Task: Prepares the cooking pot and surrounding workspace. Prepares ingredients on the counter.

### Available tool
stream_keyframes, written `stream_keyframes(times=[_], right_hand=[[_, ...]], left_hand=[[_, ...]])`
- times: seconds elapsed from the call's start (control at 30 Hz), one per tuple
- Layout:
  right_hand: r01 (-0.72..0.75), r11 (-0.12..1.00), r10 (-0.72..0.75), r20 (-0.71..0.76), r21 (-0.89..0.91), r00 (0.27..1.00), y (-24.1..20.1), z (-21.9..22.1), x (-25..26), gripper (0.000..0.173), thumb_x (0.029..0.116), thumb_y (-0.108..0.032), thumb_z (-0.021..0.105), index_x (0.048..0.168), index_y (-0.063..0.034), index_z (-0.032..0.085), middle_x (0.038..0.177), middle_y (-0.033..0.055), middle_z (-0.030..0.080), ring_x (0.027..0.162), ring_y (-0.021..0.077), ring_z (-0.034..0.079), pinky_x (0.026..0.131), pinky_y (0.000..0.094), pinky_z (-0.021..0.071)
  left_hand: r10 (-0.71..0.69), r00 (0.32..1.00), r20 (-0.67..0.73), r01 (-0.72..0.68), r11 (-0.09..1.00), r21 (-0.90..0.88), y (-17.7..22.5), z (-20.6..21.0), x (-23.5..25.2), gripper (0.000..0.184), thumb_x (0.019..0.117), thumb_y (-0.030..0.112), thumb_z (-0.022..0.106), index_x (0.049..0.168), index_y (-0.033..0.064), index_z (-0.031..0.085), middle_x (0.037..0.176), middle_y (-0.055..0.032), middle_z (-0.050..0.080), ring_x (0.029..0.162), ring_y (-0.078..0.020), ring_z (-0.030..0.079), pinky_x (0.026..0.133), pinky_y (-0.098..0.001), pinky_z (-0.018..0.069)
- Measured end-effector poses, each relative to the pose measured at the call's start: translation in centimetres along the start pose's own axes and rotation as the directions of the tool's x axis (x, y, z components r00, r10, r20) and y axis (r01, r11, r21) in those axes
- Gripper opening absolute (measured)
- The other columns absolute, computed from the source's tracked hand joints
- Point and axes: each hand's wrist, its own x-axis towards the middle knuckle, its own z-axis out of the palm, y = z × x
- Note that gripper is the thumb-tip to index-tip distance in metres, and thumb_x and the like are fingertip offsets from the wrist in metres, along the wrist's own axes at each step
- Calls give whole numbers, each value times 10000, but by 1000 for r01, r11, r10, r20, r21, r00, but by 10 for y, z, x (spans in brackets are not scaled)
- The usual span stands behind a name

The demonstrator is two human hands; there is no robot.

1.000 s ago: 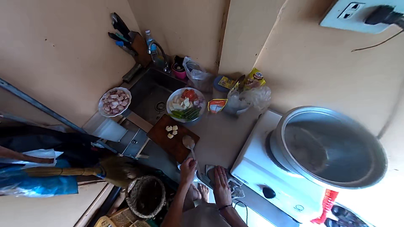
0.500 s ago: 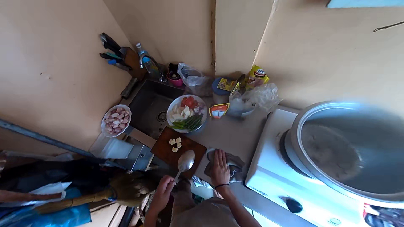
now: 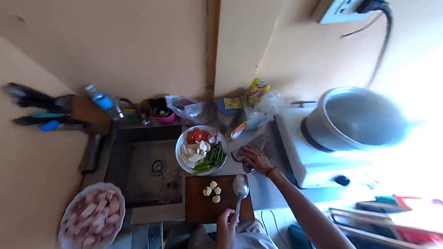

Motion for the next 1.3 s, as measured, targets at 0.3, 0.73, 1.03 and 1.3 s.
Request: stream_keyframes(times=[0.3,0.73,1.03,1.3], right_hand=[[-522,808,589,-338,273,734,-65,-6,-57,649,1006,-434,578,1574,-156,433,1689,185,248,1561,401,218,1231,637,212],[-591,804,577,-323,66,750,-38,6,30,725,1002,-622,435,1622,-258,347,1724,70,197,1604,279,109,1269,598,-1],[63,998,-65,-109,-23,992,-3,19,-47,452,1004,-220,555,1452,-265,597,1652,-45,386,1590,252,190,1265,635,59],[-425,878,478,-462,223,747,-59,33,-96,540,972,-517,601,1414,-208,616,1500,98,553,1431,316,464,1215,577,291]], left_hand=[[-114,981,158,103,992,75,-6,-15,21,223,1015,92,612,1169,-66,640,960,-173,691,707,-194,642,662,-366,556],[-120,969,216,77,977,198,15,-21,-2,589,975,46,609,1473,-139,353,1337,-374,547,1171,-419,624,985,-498,528],[-204,943,263,66,889,453,40,-20,-9,746,980,143,649,1550,-106,237,1425,-369,466,1205,-452,597,989,-536,533],[256,719,647,-690,377,618,136,36,149,355,1040,46,419,1301,13,657,1342,-155,651,1250,-266,624,1097,-451,480]])
